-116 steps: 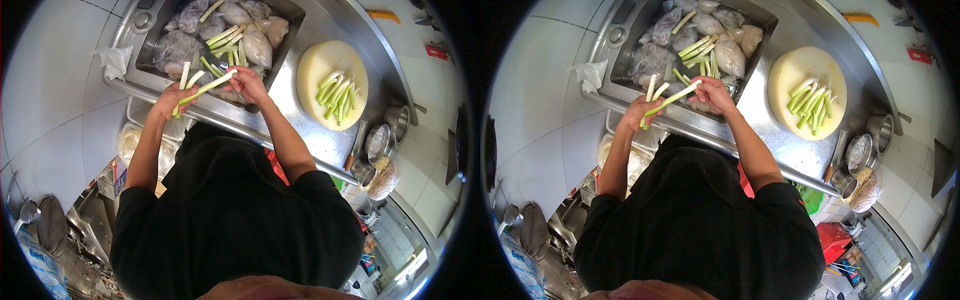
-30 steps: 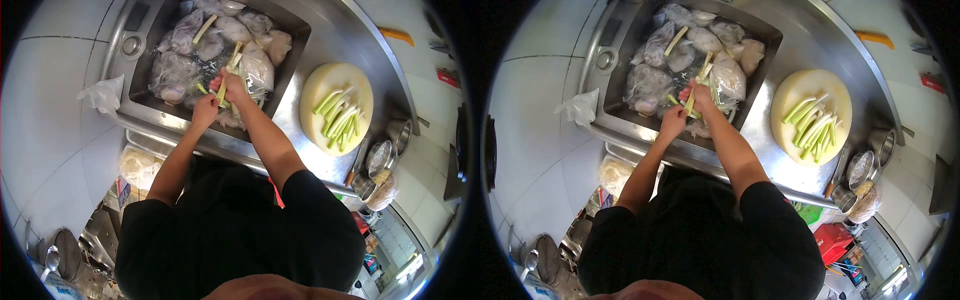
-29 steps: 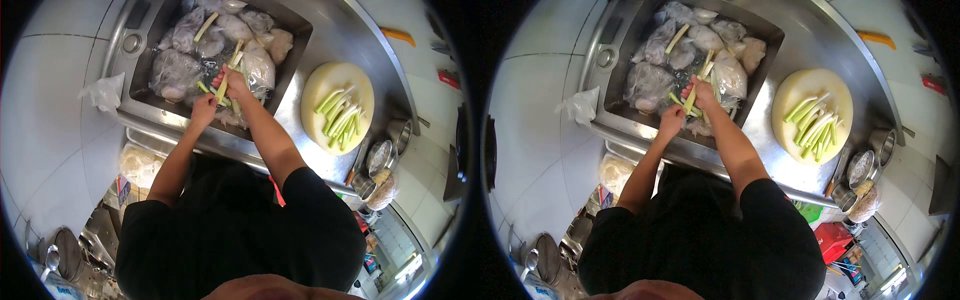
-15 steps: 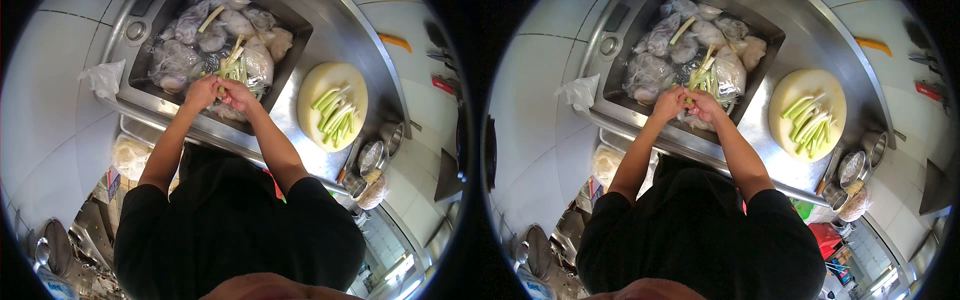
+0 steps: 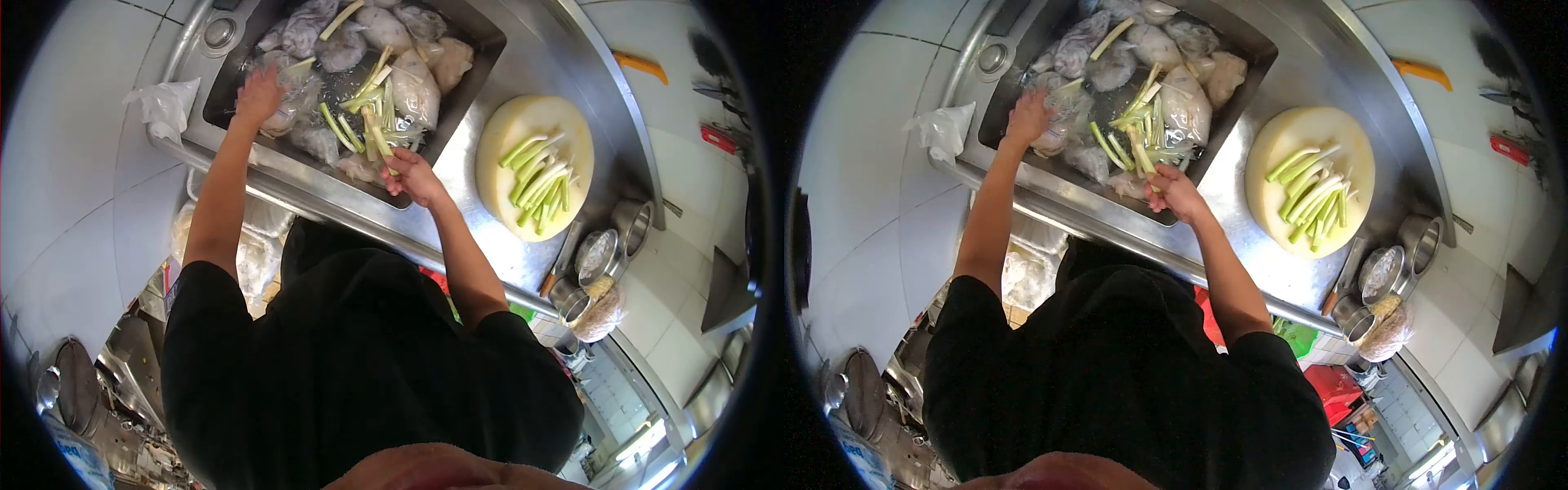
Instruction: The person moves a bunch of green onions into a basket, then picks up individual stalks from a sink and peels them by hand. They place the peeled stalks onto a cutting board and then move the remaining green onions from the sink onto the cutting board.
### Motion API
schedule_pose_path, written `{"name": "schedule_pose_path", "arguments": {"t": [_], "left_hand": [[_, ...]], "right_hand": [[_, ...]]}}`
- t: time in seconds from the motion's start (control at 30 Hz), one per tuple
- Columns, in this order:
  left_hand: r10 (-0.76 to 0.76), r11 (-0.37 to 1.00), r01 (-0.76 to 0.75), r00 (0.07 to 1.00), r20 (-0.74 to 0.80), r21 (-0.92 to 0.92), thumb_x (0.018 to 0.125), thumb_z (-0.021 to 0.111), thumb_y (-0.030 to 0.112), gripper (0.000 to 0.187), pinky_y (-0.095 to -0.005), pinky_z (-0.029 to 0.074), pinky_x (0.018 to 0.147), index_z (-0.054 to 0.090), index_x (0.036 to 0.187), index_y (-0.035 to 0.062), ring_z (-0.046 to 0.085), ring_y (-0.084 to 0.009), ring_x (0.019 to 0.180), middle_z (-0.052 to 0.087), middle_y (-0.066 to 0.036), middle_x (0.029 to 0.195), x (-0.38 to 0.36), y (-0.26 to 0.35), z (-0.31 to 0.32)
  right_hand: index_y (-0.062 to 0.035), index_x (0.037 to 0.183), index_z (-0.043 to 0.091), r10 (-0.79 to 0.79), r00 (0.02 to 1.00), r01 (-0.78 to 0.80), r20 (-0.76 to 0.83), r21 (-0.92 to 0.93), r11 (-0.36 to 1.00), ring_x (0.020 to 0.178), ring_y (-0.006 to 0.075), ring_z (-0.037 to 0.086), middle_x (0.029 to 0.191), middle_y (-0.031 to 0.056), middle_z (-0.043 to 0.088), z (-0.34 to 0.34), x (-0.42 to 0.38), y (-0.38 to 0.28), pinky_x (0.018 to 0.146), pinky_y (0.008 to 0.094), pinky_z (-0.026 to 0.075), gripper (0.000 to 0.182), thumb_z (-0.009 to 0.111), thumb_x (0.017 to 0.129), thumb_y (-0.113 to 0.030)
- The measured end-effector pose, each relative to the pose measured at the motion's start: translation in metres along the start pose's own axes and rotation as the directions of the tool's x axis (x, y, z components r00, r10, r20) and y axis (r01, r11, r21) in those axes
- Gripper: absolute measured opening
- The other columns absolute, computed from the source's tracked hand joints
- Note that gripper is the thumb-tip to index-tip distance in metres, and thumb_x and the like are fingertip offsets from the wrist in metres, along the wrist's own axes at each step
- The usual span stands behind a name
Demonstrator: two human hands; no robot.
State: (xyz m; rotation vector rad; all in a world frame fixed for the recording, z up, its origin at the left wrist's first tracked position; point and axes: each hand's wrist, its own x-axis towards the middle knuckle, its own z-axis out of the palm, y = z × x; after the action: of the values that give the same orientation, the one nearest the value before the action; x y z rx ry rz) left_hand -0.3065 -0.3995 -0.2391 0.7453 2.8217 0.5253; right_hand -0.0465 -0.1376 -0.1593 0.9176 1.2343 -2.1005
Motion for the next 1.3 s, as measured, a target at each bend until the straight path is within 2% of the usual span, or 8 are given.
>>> {"name": "schedule_pose_path", "arguments": {"t": [0.07, 0.13, 0.17, 0.3, 0.4, 1.0, 1.13, 1.3], "left_hand": [[0.142, 0.97, -0.097, 0.971, -0.194, 0.222, 0.095, 0.056, 0.029, 0.032, -0.0457, 0.047, 0.089, 0.061, 0.116, 0.0047, 0.057, -0.039, 0.109, 0.06, -0.024, 0.116, -0.021, 0.024, 0.029], [-0.039, 0.945, 0.204, 0.846, 0.532, -0.256, 0.092, 0.062, 0.03, 0.035, -0.0404, 0.048, 0.087, 0.062, 0.112, 0.0008, 0.062, -0.032, 0.103, 0.065, -0.019, 0.108, -0.037, 0.096, 0.009], [0.039, 0.782, 0.309, 0.843, 0.537, -0.542, 0.091, 0.065, 0.025, 0.031, -0.0365, 0.05, 0.08, 0.062, 0.111, 0.001, 0.063, -0.0261, 0.093, 0.066, -0.014, 0.101, -0.054, 0.121, 0.015], [-0.165, 0.257, 0.537, 0.843, 0.511, -0.803, 0.087, 0.066, 0.012, 0.022, -0.0249, 0.05, 0.059, 0.064, 0.107, 0.0021, 0.058, -0.0093, 0.066, 0.065, 0.0, 0.082, -0.081, 0.152, 0.039], [-0.251, 0.229, 0.575, 0.815, 0.523, -0.786, 0.086, 0.065, 0.006, 0.021, -0.022, 0.047, 0.05, 0.065, 0.106, 0.003, 0.054, -0.0062, 0.059, 0.063, 0.0, 0.079, -0.088, 0.159, 0.026], [-0.1, 0.049, 0.609, 0.792, 0.603, -0.792, 0.092, 0.062, 0.011, 0.029, -0.025, 0.055, 0.055, 0.062, 0.119, 0.0014, 0.057, -0.0091, 0.067, 0.061, -0.002, 0.084, -0.123, 0.124, 0.01], [-0.079, -0.013, 0.59, 0.804, 0.59, -0.807, 0.092, 0.061, 0.008, 0.027, -0.0257, 0.056, 0.062, 0.062, 0.118, 0.0002, 0.059, -0.0106, 0.073, 0.062, -0.003, 0.09, -0.12, 0.13, -0.009], [-0.067, -0.053, 0.579, 0.811, 0.581, -0.814, 0.092, 0.061, 0.007, 0.026, -0.0277, 0.057, 0.068, 0.062, 0.117, -0.0003, 0.064, -0.0133, 0.08, 0.067, -0.006, 0.097, -0.12, 0.14, -0.011]], "right_hand": [[-0.0052, 0.104, 0.056, -0.058, 0.998, 0.058, 0.0, 0.127, 0.99, 0.059, 0.0147, 0.058, 0.078, 0.0041, 0.059, 0.013, 0.006, 0.004, 0.054, 0.0289, 0.051, 0.016, 0.052, 0.098, -0.02], [-0.0045, 0.103, 0.056, -0.111, 0.993, 0.115, -0.031, 0.254, 0.96, 0.061, 0.0166, 0.061, 0.078, 0.0047, 0.059, 0.036, 0.014, 0.004, 0.055, 0.0299, 0.053, 0.016, 0.051, 0.099, -0.019], [-0.0034, 0.102, 0.056, -0.131, 0.991, 0.121, 0.019, 0.27, 0.955, 0.068, 0.0197, 0.066, 0.084, 0.0069, 0.063, 0.039, 0.023, 0.009, 0.06, 0.0311, 0.055, 0.017, 0.053, 0.099, -0.019], [-0.0021, 0.11, 0.058, 0.028, 0.999, -0.034, -0.023, -0.343, 0.939, 0.08, 0.0201, 0.068, 0.097, 0.0115, 0.067, 0.044, 0.036, 0.001, 0.07, 0.0307, 0.056, 0.029, 0.062, 0.094, -0.025], [-0.0001, 0.116, 0.059, -0.48, 0.854, 0.176, -0.199, -0.759, 0.627, 0.078, 0.0174, 0.067, 0.096, 0.0101, 0.067, 0.039, 0.037, -0.007, 0.069, 0.0291, 0.054, 0.038, 0.069, 0.088, -0.024], [0.0031, 0.088, 0.065, -0.709, 0.579, 0.584, -0.402, -0.403, 0.705, 0.066, 0.0121, 0.066, 0.073, 0.0061, 0.067, 0.003, 0.05, -0.042, 0.061, 0.0251, 0.05, 0.008, 0.063, 0.088, -0.004], [0.0075, 0.115, 0.06, -0.681, 0.718, 0.361, -0.144, -0.76, 0.541, 0.078, 0.0151, 0.066, 0.09, 0.012, 0.07, 0.001, 0.069, -0.01, 0.069, 0.0282, 0.052, 0.035, 0.068, 0.086, -0.01], [0.0054, 0.117, 0.059, -0.313, 0.949, 0.297, -0.035, -0.234, 0.926, 0.079, 0.0115, 0.065, 0.094, 0.0084, 0.069, 0.051, 0.049, -0.02, 0.069, 0.0238, 0.053, 0.036, 0.068, 0.087, -0.013]]}}
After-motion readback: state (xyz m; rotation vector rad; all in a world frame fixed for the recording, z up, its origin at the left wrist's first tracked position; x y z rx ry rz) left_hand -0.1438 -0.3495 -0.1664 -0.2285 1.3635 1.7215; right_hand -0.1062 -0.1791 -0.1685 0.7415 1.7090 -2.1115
